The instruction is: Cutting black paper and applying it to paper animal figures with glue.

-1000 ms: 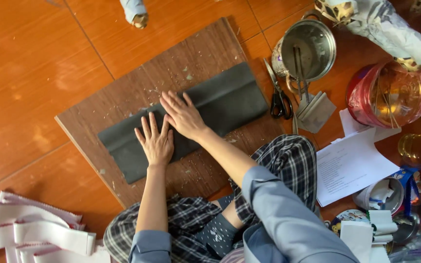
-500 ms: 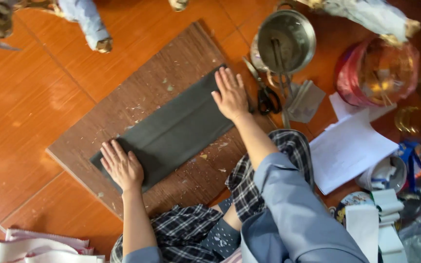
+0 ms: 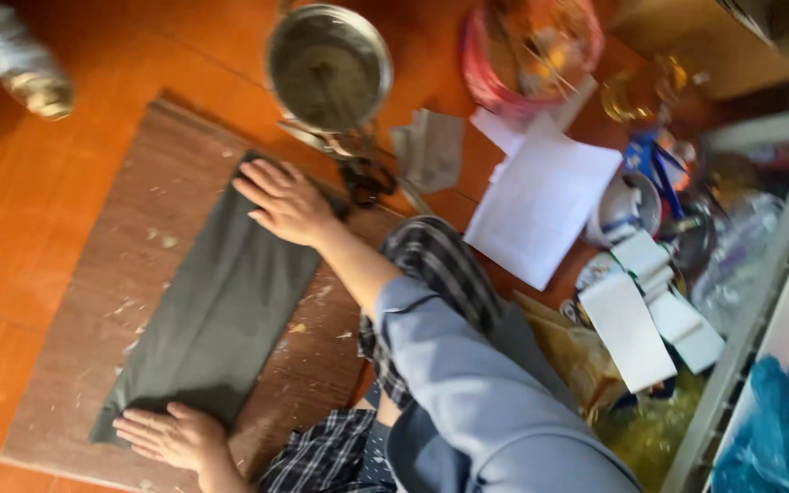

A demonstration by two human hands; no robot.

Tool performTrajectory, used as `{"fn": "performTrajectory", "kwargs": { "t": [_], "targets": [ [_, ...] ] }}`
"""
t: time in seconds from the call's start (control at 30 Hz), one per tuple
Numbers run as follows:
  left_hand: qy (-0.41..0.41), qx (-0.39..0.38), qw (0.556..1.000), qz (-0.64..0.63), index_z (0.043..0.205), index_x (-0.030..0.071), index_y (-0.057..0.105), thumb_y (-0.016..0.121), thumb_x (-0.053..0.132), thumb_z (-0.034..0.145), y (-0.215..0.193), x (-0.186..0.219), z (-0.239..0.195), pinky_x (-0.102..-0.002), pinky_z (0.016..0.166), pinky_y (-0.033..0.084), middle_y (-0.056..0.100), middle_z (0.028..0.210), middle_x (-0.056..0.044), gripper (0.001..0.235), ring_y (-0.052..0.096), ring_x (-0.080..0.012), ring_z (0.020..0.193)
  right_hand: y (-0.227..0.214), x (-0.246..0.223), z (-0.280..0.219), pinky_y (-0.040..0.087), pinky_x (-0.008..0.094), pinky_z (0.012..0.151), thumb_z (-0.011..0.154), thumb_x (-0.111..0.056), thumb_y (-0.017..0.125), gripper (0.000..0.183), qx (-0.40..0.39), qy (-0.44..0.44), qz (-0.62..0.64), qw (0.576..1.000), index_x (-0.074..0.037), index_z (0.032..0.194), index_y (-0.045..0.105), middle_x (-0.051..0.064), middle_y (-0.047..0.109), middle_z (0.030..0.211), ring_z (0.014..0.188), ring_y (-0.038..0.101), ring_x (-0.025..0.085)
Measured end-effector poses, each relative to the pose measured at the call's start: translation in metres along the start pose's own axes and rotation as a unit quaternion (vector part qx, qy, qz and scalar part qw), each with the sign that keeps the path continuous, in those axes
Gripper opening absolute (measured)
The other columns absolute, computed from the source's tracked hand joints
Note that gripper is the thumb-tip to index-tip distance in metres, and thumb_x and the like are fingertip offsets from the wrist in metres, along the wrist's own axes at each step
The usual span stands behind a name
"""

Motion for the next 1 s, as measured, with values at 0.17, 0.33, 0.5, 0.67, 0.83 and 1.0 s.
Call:
{"fn": "performTrajectory", "kwargs": {
  "t": [0.17,0.33,0.5,0.67,0.83,1.0],
  "targets": [
    [-0.034,-0.045,0.994,0.098,0.162,-0.008,0.037,0.058,0.036,0.113,-0.011,-0.02,-0.034,-0.063,0.118,0.029,0.033,0.158,-0.043,0.069,0.034,-0.0559,0.149,-0.008,0.013,0.009,0.023,0.054,0.122,0.096,-0.049,0.063,0.064,-0.097,0.069,0.035,0.992,-0.022,0.151,0.044,0.006,0.032,0.163,0.151,0.027,0.027],
    [-0.132,-0.045,0.99,-0.034,0.151,-0.01,0.045,0.09,0.016,0.087,-0.01,-0.071,-0.067,-0.05,0.11,0.051,0.061,0.136,-0.034,0.083,0.061,-0.0471,0.125,-0.064,0.064,-0.043,0.038,0.044,0.115,0.101,-0.047,0.063,0.057,-0.153,0.124,0.262,0.945,-0.012,0.145,0.052,0.015,0.046,0.152,0.141,0.045,0.033],
    [-0.25,-0.066,0.963,-0.079,0.135,-0.014,0.049,0.095,0.009,0.082,-0.021,-0.067,-0.072,-0.046,0.087,0.059,0.066,0.12,-0.032,0.073,0.068,-0.0418,0.103,-0.211,0.162,-0.207,0.057,0.034,0.079,0.098,-0.03,0.066,0.043,-0.058,0.349,0.305,0.884,-0.006,0.135,0.064,0.013,0.078,0.104,0.089,0.071,0.02],
    [-0.35,-0.067,0.912,-0.201,0.126,-0.02,0.052,0.088,0.003,0.083,0.005,-0.085,-0.067,-0.041,0.081,0.062,0.069,0.117,-0.029,0.061,0.071,-0.0285,0.093,-0.189,0.227,-0.389,0.055,0.05,0.083,0.097,-0.038,0.067,0.037,-0.08,0.527,0.008,0.846,-0.002,0.102,0.073,0.024,0.073,0.099,0.095,0.069,0.041],
    [-0.303,-0.054,0.908,-0.283,0.112,-0.02,0.064,0.087,-0.005,0.084,0.007,-0.091,-0.064,-0.04,0.078,0.059,0.072,0.113,-0.025,0.039,0.068,-0.0239,0.089,-0.092,0.196,-0.416,0.058,0.043,0.082,0.095,-0.022,0.062,0.026,-0.027,0.498,0.291,0.816,-0.005,0.111,0.073,0.018,0.077,0.1,0.091,0.073,0.028],
    [-0.344,-0.09,0.776,-0.521,0.106,-0.014,0.051,0.071,-0.017,0.081,0.004,-0.091,-0.057,-0.042,0.081,0.063,0.067,0.105,-0.02,0.033,0.073,-0.0321,0.087,-0.064,0.177,-0.335,0.049,0.042,0.101,0.1,-0.019,0.054,0.024,-0.011,0.202,0.229,0.952,-0.01,0.116,0.07,0.015,0.067,0.118,0.12,0.058,0.033]
  ]
}}
Point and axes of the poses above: each hand's wrist, its own z-axis towards the middle knuckle, its own y-axis out of the palm, x = y × z, the point moved 4 cm from there along z, towards the middle knuckle
